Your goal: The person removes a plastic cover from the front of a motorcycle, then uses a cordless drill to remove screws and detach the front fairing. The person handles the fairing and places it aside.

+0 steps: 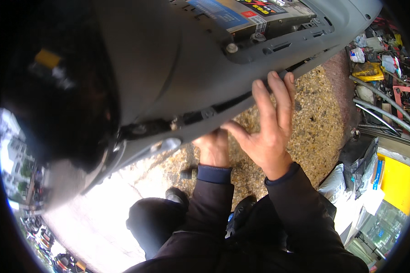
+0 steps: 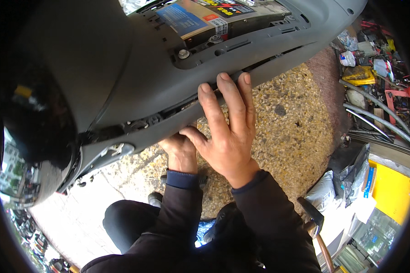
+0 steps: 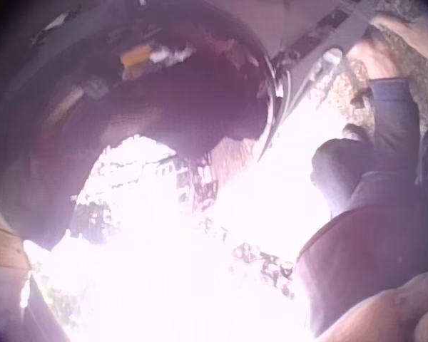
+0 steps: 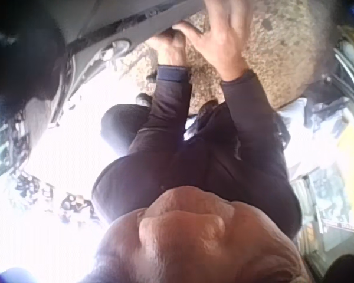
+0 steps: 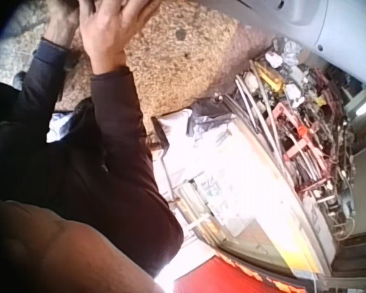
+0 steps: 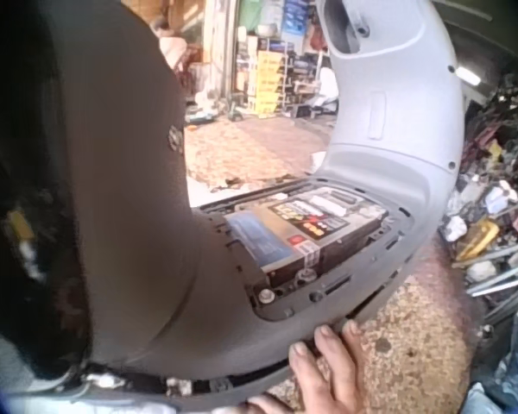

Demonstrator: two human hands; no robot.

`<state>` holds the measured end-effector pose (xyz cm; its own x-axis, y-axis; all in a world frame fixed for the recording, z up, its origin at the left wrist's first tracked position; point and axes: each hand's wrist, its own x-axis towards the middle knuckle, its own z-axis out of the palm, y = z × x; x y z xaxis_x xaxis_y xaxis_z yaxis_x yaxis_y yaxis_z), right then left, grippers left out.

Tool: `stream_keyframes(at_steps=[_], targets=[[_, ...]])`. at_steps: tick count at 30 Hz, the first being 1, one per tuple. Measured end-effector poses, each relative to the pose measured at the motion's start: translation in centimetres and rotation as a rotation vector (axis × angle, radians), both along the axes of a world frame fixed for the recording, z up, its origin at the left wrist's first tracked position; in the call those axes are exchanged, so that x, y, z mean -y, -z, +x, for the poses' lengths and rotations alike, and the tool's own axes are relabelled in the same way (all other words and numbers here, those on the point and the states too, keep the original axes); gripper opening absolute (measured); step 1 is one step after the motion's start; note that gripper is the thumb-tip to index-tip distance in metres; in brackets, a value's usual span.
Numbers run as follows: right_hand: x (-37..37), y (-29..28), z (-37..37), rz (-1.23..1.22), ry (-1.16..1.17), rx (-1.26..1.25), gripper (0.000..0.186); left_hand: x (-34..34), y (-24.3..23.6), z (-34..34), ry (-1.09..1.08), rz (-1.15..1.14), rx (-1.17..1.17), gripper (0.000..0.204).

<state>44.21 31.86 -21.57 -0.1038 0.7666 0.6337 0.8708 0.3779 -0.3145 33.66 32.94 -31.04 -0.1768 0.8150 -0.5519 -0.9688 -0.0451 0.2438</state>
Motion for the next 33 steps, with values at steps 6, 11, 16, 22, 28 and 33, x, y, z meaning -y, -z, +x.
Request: stream_keyframes(at_steps=[6, 11, 16, 22, 28, 33], targets=[[0.9, -1.4, -0.3, -0.122, -0.029, -0.027, 0.088, 3.1, -3.9, -2.6, -0.126, -0.235, -0.060, 0.056], [1.0, -3.6, -2.0, -0.152, 0.013, 0.004, 0.087, 6.0, -8.9, -7.3, -0.281, -0.249, -0.448, 0.058], [-0.7, -4.8, -5.0, -0.218, -0.008, 0.071, 0.076, 6.4, -12.0, -13.1, -0.213, -0.015, -0.975, 0.062], [-1.4, -5.5, -5.4, -0.273, -0.002, 0.095, 0.077, 6.5, -11.3, -15.8, -0.078, -0.074, -0.883, 0.059], [-2.4, -6.2, -6.6, -0.281, -0.045, 0.056, 0.089, 6.9, -11.1, -16.4, -0.013, -0.073, -0.890, 0.057], [-2.8, -6.3, -7.8, -0.250, -0.039, 0.023, 0.093, 6.8, -11.3, -16.4, 0.015, -0.085, -0.933, 0.058]])
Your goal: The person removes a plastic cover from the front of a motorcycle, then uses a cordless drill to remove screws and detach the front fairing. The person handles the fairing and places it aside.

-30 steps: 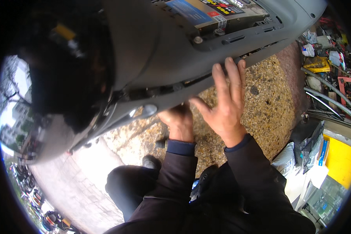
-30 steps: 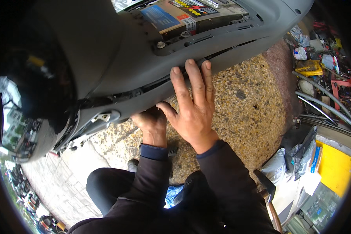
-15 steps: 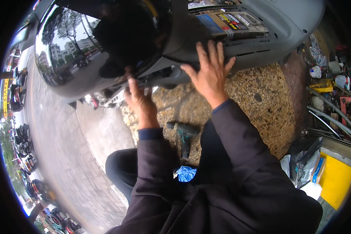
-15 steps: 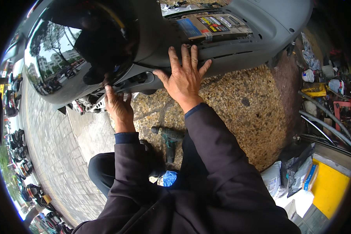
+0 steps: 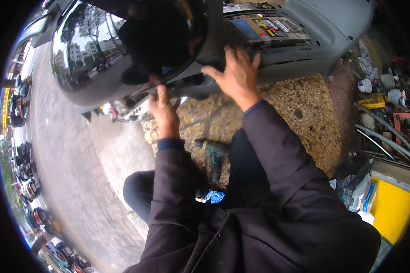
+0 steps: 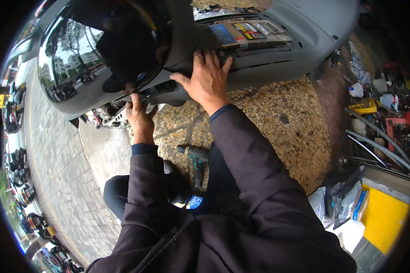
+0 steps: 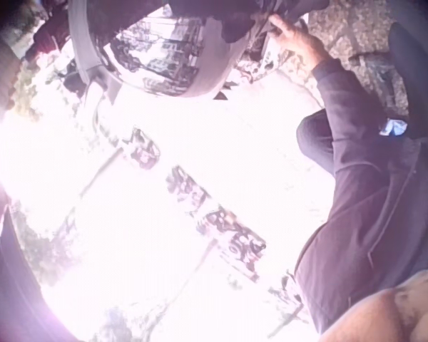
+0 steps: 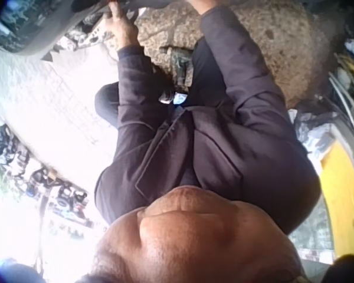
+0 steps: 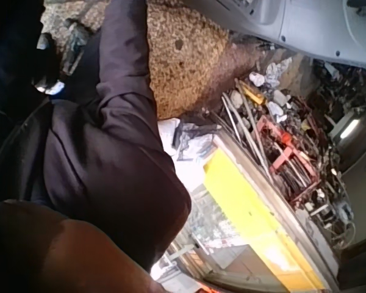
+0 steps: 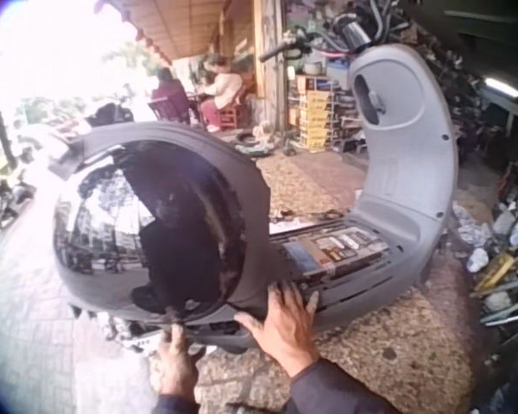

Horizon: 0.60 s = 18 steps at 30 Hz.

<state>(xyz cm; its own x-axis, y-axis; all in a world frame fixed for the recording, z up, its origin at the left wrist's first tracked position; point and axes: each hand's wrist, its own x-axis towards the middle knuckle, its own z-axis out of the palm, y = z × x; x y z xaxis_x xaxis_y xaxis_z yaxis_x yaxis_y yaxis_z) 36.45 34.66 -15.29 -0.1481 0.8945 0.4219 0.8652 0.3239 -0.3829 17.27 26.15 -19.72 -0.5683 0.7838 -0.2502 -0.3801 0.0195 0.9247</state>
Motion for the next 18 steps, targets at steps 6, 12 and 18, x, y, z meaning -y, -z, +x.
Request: stream_keyframes(at_steps=[6, 12, 18], targets=[[-1.3, 0.6, 0.9, 0.132, -0.062, -0.048, 0.086, -0.5, 0.1, 1.0, -0.028, 0.051, 0.008, 0.069], [-1.5, 2.2, 10.3, 0.288, -0.073, -0.056, 0.054, 0.0, -1.0, 0.6, 0.007, -0.068, -0.006, 0.085], [-7.5, 1.6, 21.7, 0.449, 0.073, 0.073, 0.039, -0.1, -0.7, 0.3, 0.011, -0.052, -0.047, 0.082]])
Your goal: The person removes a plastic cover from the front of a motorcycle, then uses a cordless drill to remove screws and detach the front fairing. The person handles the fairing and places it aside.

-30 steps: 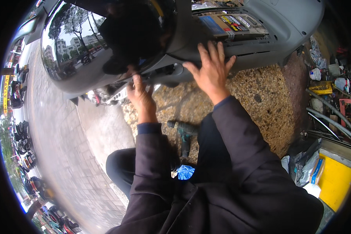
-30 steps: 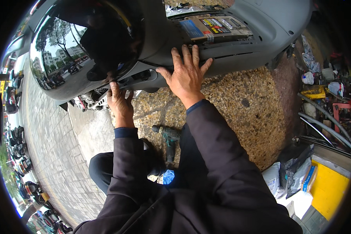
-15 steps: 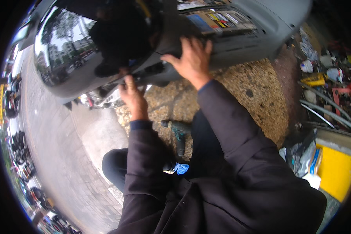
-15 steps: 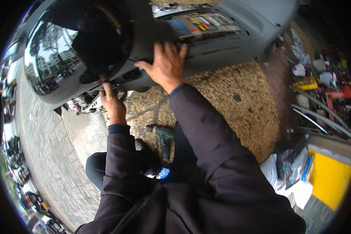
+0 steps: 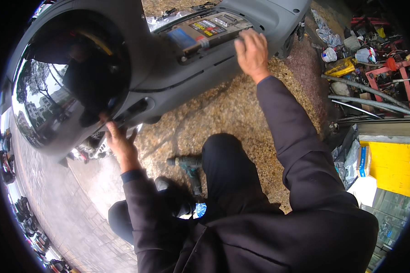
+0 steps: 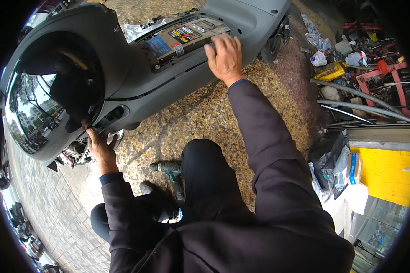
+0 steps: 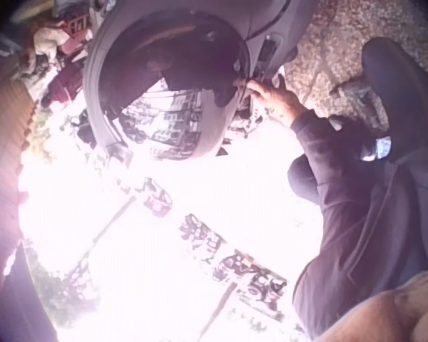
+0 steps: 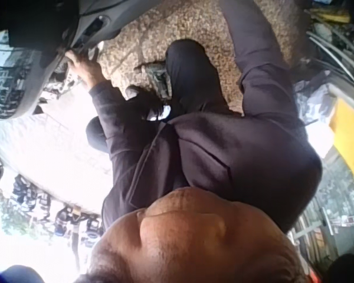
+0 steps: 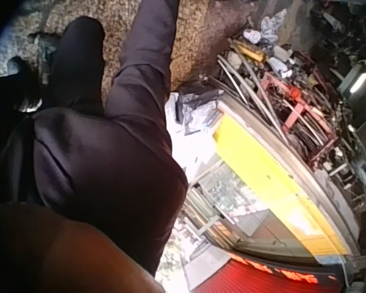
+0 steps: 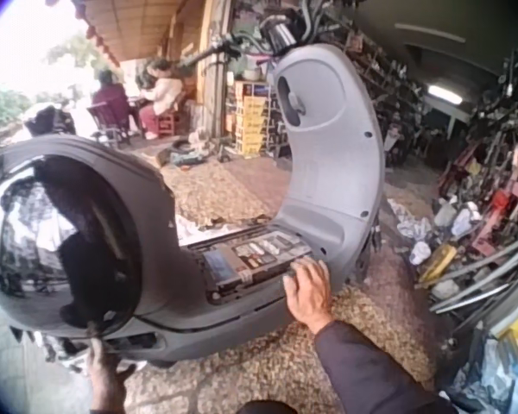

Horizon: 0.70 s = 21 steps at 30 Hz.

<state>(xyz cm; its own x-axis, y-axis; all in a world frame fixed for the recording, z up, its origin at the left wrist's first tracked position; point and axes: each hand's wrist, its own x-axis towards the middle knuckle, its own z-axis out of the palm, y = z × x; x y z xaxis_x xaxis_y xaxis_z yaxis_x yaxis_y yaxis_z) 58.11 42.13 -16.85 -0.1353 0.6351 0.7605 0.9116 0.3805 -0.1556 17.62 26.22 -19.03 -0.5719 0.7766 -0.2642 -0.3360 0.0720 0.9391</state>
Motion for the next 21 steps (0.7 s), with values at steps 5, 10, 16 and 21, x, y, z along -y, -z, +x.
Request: stream_keyframes(at_steps=[5, 10, 16, 21], targets=[[-3.8, 1.3, -1.9, -0.059, -0.046, -0.051, 0.031, -0.2, 0.0, 0.0, 0.018, -0.011, 0.034, 0.087], [-1.9, 0.0, -1.7, -0.126, -0.070, -0.070, 0.028, 0.0, -0.5, 0.5, 0.054, -0.002, -0.003, 0.085], [3.0, 0.0, -7.3, -0.022, -0.256, -0.072, 0.039, 0.2, -0.3, -0.3, 0.052, -0.026, 0.022, 0.081], [3.0, 0.4, -10.5, 0.069, -0.301, -0.096, 0.036, 0.1, 0.1, -0.7, 0.066, -0.031, -0.002, 0.077]])
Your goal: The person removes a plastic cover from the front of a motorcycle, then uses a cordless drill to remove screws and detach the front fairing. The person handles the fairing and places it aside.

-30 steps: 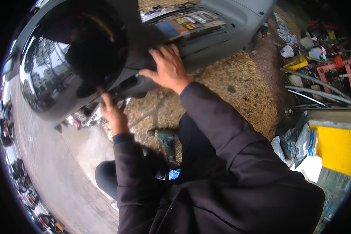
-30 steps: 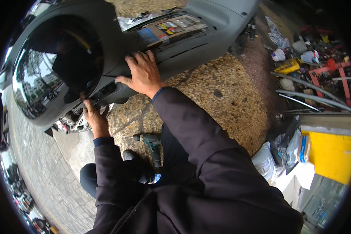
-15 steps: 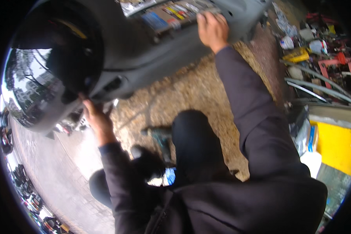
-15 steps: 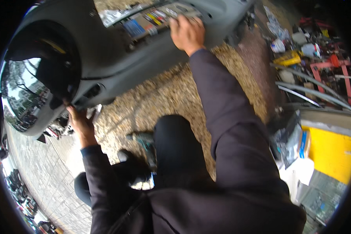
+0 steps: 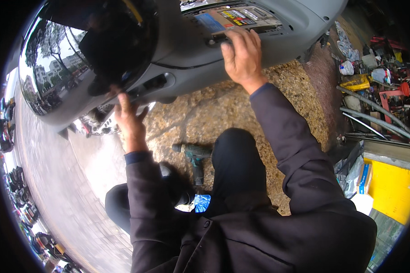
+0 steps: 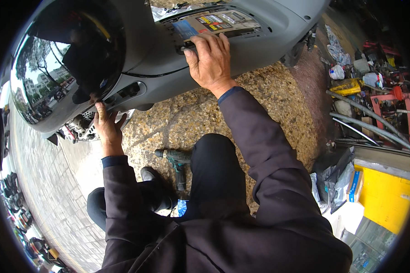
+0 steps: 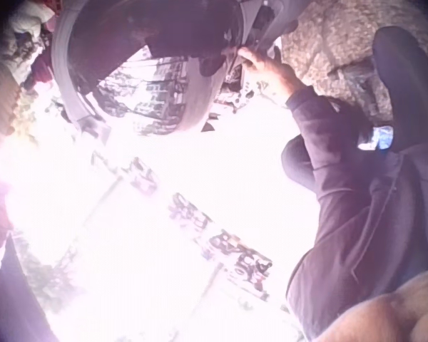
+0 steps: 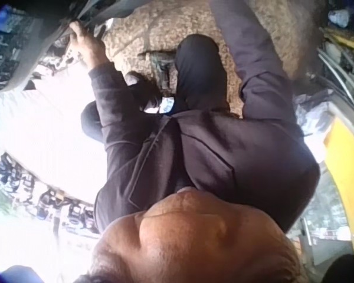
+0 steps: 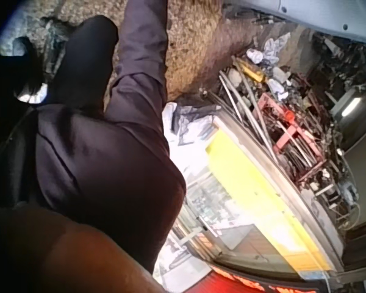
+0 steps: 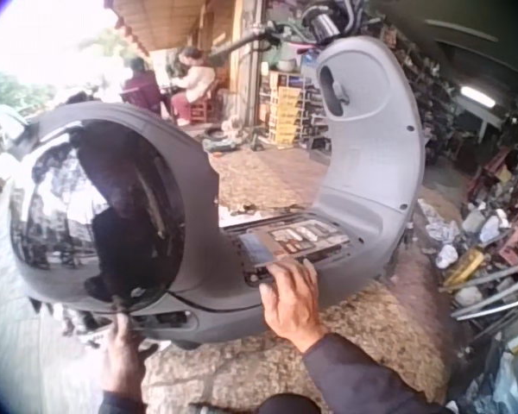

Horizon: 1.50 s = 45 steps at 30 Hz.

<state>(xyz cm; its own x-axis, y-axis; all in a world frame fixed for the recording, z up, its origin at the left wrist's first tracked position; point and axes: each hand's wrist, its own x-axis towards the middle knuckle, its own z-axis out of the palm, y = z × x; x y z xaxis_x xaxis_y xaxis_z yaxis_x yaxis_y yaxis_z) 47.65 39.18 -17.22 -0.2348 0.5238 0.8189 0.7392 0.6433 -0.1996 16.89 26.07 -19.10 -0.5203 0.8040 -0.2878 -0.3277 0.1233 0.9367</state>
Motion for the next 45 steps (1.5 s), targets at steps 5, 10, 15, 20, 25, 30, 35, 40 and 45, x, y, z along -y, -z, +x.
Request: stream_keyframes(at_steps=[5, 10, 15, 20, 25, 30, 35, 40, 45], targets=[[-2.4, -0.3, -1.6, -0.076, 0.127, 0.107, 0.027, 0.3, -0.3, 0.6, -0.028, -0.040, -0.034, 0.092], [2.0, -0.7, -2.5, -0.121, -0.078, 0.223, 0.057, 0.2, -1.1, 0.7, -0.028, 0.007, -0.002, 0.087], [3.4, -1.2, -4.0, -0.318, 0.023, 0.328, 0.080, -0.1, -0.2, 0.1, -0.016, 0.020, 0.004, 0.069], [1.8, -1.3, -4.8, -0.340, 0.068, 0.241, 0.072, -0.3, 0.8, -0.3, -0.085, 0.013, 0.007, 0.080], [2.2, -2.1, -4.2, -0.499, 0.027, 0.274, 0.074, 0.0, 0.3, -0.4, -0.050, -0.002, -0.037, 0.066], [2.9, -2.6, -3.6, -0.498, -0.028, 0.307, 0.082, 0.0, 0.5, -0.4, -0.036, 0.063, -0.031, 0.059], [2.4, -1.8, -4.0, -0.509, 0.024, 0.289, 0.081, -1.0, 2.3, 0.1, -0.077, 0.100, -0.085, 0.044], [2.0, -1.8, -3.9, -0.476, -0.013, 0.279, 0.082, -1.4, 2.6, 0.2, -0.099, 0.084, -0.058, 0.033], [2.4, -2.4, -4.3, -0.493, 0.019, 0.296, 0.083, -1.2, 2.0, 0.4, -0.087, 0.134, -0.033, 0.032]])
